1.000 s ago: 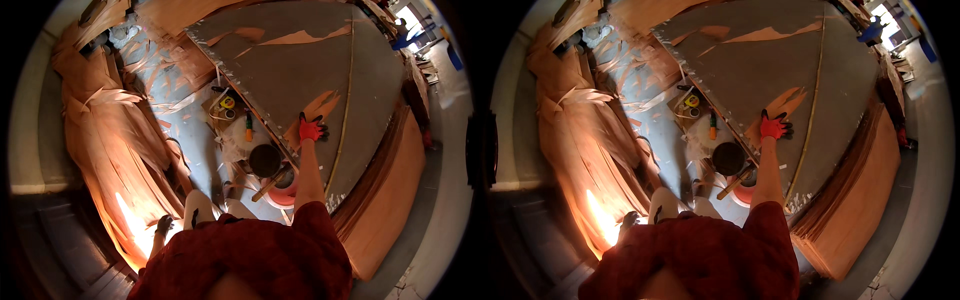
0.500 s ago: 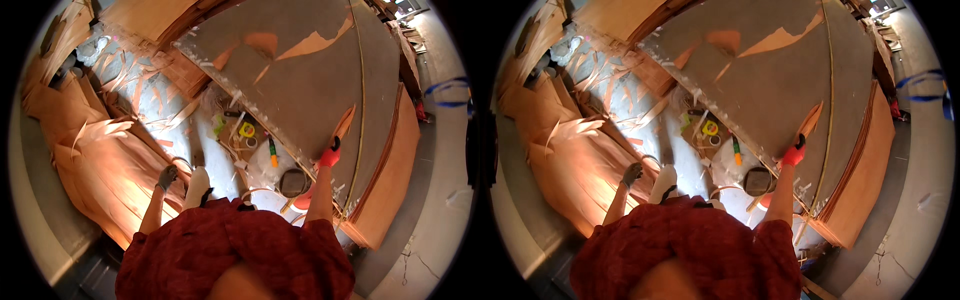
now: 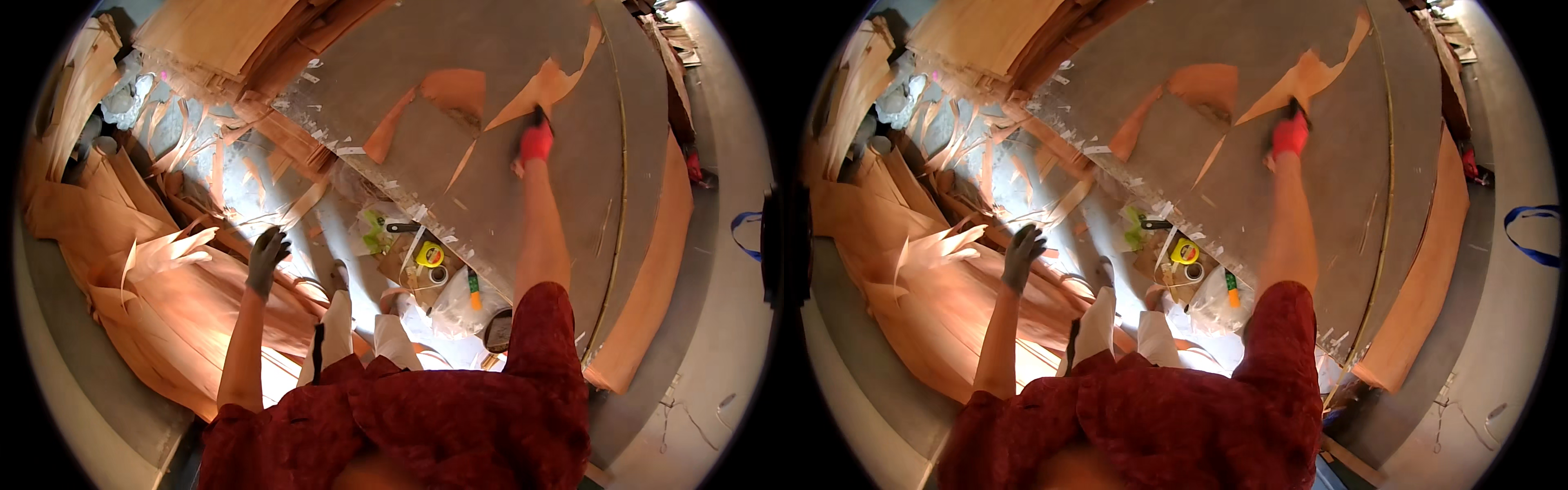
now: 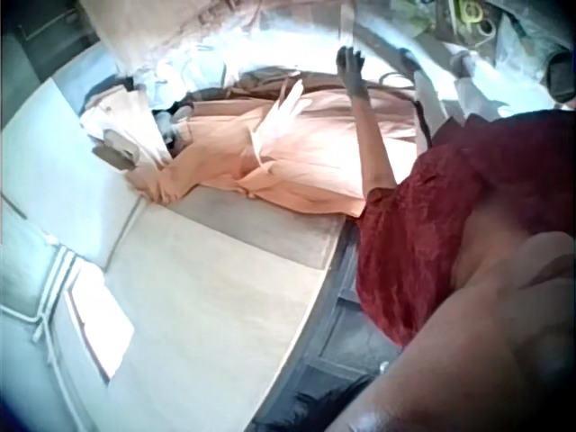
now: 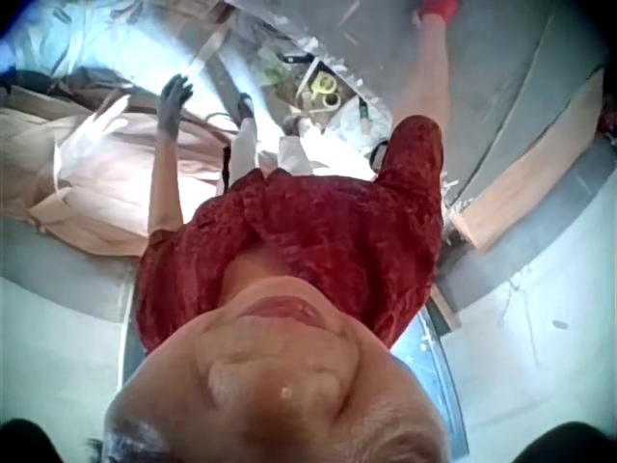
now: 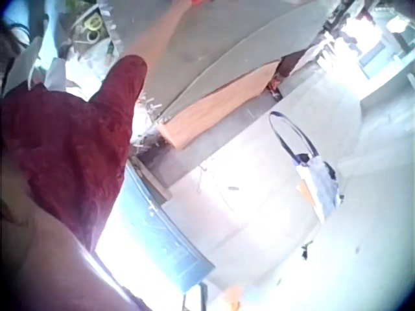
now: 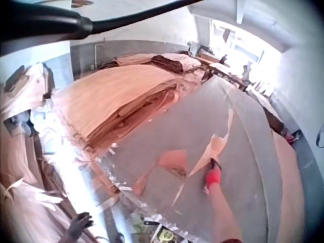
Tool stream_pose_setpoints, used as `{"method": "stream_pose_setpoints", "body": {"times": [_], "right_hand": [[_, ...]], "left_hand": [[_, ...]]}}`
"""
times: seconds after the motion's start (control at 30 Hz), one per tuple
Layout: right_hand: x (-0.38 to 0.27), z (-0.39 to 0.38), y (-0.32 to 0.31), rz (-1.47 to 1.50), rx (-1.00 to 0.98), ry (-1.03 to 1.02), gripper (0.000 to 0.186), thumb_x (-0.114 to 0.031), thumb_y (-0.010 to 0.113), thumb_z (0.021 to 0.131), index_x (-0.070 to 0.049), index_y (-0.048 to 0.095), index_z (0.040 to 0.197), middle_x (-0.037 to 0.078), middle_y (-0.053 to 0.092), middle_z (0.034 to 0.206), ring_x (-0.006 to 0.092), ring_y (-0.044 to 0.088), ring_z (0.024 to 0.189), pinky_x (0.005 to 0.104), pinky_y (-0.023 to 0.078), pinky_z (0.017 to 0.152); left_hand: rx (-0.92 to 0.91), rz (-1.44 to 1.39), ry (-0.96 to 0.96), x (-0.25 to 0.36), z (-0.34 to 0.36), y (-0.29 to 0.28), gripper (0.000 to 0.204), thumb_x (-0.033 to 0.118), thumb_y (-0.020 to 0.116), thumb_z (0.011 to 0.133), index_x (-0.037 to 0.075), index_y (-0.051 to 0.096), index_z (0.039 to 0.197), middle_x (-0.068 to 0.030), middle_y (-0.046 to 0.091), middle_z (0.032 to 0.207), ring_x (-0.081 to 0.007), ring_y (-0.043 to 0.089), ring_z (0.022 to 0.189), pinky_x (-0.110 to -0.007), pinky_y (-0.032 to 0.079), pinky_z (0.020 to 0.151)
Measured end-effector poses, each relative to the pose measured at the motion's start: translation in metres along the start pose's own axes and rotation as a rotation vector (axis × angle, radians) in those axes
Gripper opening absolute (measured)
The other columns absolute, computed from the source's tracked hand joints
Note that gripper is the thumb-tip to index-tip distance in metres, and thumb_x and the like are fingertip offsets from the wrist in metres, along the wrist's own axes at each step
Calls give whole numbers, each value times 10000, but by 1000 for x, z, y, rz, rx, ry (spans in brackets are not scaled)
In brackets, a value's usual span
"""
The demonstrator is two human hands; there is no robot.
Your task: The person measures and cuts sheets of wood veneer with a tape measure and a utility knife, then maneuvers and fits the veneer pieces onto a large curved wooden structure.
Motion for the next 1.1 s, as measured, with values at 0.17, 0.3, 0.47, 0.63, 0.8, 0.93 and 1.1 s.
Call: {"method": "stream_pose_setpoints", "body": {"times": [0.17,0.3,0.47,0.63,0.8,0.93,1.1], "right_hand": [[-72,-34,104,-3,-324,-263,473,-28,465,826,-71,583,1282,190,656,1176,332,631,1089,387,491,922],[-153,-178,176,355,-699,-493,504,41,454,826,-79,578,1299,156,612,1260,275,555,1208,356,416,1038],[-160,-343,181,509,-1051,-220,631,-66,581,782,-67,446,1399,205,587,1219,389,536,1169,413,406,1037],[-168,-445,131,451,-1523,347,629,-127,621,802,-100,415,1396,209,630,1158,381,620,1031,465,494,917],[-162,-440,41,498,-1099,-668,498,-162,615,865,-86,493,1341,183,448,1418,379,492,1247,459,438,1013],[-57,-333,-125,266,-525,-445,479,-133,678,753,-18,587,1209,216,576,1162,379,571,1033,439,477,903],[132,-270,-400,-184,256,-33,416,-108,587,840,-46,584,1252,194,623,1199,342,586,1143,411,460,967]], "left_hand": [[-272,-174,72,57,52,134,574,424,580,962,66,432,1386,-88,554,1279,-238,570,1146,-363,493,945],[-504,-429,89,75,68,162,619,512,542,955,109,416,1407,-86,550,1289,-267,563,1154,-389,494,947],[-377,-495,-33,68,10,156,576,493,534,963,154,422,1415,-93,554,1294,-299,557,1163,-414,508,919],[-291,-402,39,-42,-43,34,507,385,570,954,79,483,1349,-129,589,1240,-271,599,1083,-398,511,903],[-397,-65,92,-35,-84,17,326,266,591,945,64,596,1200,-104,655,993,-243,660,925,-352,557,765],[-24,-227,-185,-72,-44,-50,283,64,676,856,72,611,1131,-55,632,835,-175,625,699,-282,521,566],[362,487,-45,-90,-49,-113,321,213,590,915,95,570,1213,-62,629,880,-218,609,734,-314,494,580]]}}
Point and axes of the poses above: each hand's wrist, its own z-axis towards the middle knuckle, its own y-axis out of the palm, x = y × z, the point moved 3 cm from there along z, towards the middle knuckle
